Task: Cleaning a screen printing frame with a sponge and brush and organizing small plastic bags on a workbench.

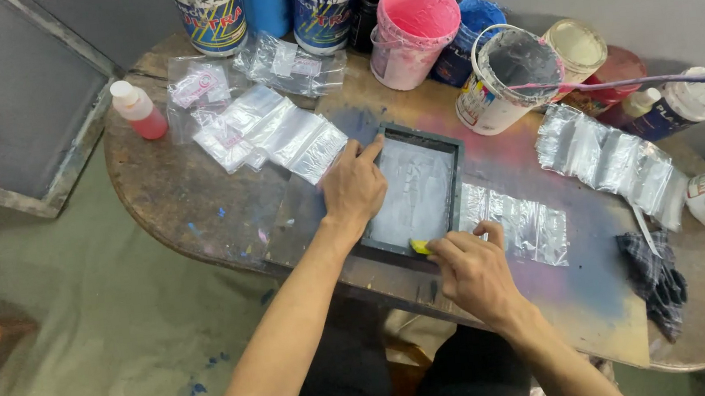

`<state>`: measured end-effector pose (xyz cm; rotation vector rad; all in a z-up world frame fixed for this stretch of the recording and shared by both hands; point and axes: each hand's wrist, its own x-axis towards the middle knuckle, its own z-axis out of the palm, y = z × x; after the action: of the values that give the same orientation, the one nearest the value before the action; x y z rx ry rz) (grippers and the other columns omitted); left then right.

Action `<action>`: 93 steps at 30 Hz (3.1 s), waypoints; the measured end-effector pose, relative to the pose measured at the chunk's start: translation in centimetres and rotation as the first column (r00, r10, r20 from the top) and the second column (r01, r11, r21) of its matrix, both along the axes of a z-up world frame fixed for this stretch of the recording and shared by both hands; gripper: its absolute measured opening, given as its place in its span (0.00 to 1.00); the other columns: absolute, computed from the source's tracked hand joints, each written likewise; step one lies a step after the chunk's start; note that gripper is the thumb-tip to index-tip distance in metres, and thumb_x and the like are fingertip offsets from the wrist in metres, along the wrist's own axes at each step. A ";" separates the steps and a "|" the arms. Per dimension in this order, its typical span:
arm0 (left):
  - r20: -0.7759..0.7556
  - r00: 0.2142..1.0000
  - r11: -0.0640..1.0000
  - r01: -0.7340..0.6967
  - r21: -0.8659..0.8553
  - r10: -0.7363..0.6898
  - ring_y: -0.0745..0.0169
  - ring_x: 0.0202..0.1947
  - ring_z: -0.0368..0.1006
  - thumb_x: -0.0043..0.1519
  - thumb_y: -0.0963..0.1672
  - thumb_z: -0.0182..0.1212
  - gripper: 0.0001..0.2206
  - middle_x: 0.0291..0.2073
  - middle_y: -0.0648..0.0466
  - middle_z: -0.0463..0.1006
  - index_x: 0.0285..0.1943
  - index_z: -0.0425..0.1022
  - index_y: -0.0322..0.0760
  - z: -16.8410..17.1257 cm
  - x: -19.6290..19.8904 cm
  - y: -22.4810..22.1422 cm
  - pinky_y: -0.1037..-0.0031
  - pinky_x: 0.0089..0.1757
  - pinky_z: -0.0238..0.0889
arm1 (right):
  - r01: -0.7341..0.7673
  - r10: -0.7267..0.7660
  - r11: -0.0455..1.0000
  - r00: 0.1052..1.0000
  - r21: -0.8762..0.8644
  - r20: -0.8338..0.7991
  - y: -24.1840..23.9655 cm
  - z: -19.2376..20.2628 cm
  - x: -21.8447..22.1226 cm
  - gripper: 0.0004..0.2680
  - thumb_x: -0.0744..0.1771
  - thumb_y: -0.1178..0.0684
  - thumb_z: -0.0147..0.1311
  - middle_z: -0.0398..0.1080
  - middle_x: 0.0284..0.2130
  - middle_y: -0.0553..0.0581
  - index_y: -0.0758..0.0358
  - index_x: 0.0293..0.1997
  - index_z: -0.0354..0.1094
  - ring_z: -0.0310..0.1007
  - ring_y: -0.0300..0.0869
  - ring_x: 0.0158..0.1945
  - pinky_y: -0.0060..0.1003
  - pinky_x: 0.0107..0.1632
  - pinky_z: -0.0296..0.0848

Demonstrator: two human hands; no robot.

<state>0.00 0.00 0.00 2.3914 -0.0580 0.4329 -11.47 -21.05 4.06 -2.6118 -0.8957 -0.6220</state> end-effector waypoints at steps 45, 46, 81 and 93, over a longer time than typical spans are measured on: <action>-0.406 0.908 0.983 0.158 0.093 -0.107 0.42 0.51 0.78 0.62 0.48 0.55 0.24 0.49 0.41 0.78 0.70 0.71 0.47 5.3 0.2 0.5 0.51 0.49 0.72 | 0.469 -0.508 0.861 0.786 -0.197 -0.353 -7.2 -0.1 4.5 0.23 0.62 0.53 0.64 0.79 0.47 0.51 0.49 0.65 0.69 0.69 0.54 0.60 0.63 0.62 0.50; -0.409 0.906 0.982 0.160 0.098 -0.107 0.42 0.51 0.78 0.62 0.48 0.55 0.24 0.49 0.41 0.78 0.70 0.71 0.47 5.1 0.4 0.5 0.51 0.49 0.72 | 0.470 -0.508 0.861 0.784 -0.194 -0.357 -7.2 -0.4 4.6 0.23 0.62 0.53 0.64 0.79 0.47 0.51 0.49 0.65 0.69 0.69 0.54 0.60 0.63 0.62 0.50; -0.319 0.937 0.990 0.137 -0.042 -0.143 0.38 0.47 0.80 0.58 0.43 0.57 0.23 0.43 0.36 0.82 0.66 0.75 0.38 5.9 1.3 0.2 0.53 0.47 0.76 | 0.451 -0.507 0.862 0.768 -0.232 -0.391 -7.9 -0.8 5.0 0.25 0.62 0.50 0.64 0.79 0.48 0.50 0.50 0.68 0.66 0.69 0.53 0.59 0.64 0.62 0.49; -0.282 0.948 0.988 0.138 -0.065 -0.151 0.38 0.45 0.81 0.58 0.43 0.58 0.23 0.41 0.35 0.82 0.65 0.76 0.36 6.8 0.9 0.0 0.54 0.45 0.77 | 0.449 -0.512 0.859 0.773 -0.246 -0.374 -7.7 -0.6 5.0 0.25 0.61 0.51 0.65 0.80 0.46 0.53 0.50 0.68 0.67 0.70 0.52 0.58 0.63 0.61 0.51</action>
<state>0.87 0.04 6.76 2.3622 -0.0912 0.0167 -6.48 -28.77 3.47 -2.9510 -0.1243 -0.0647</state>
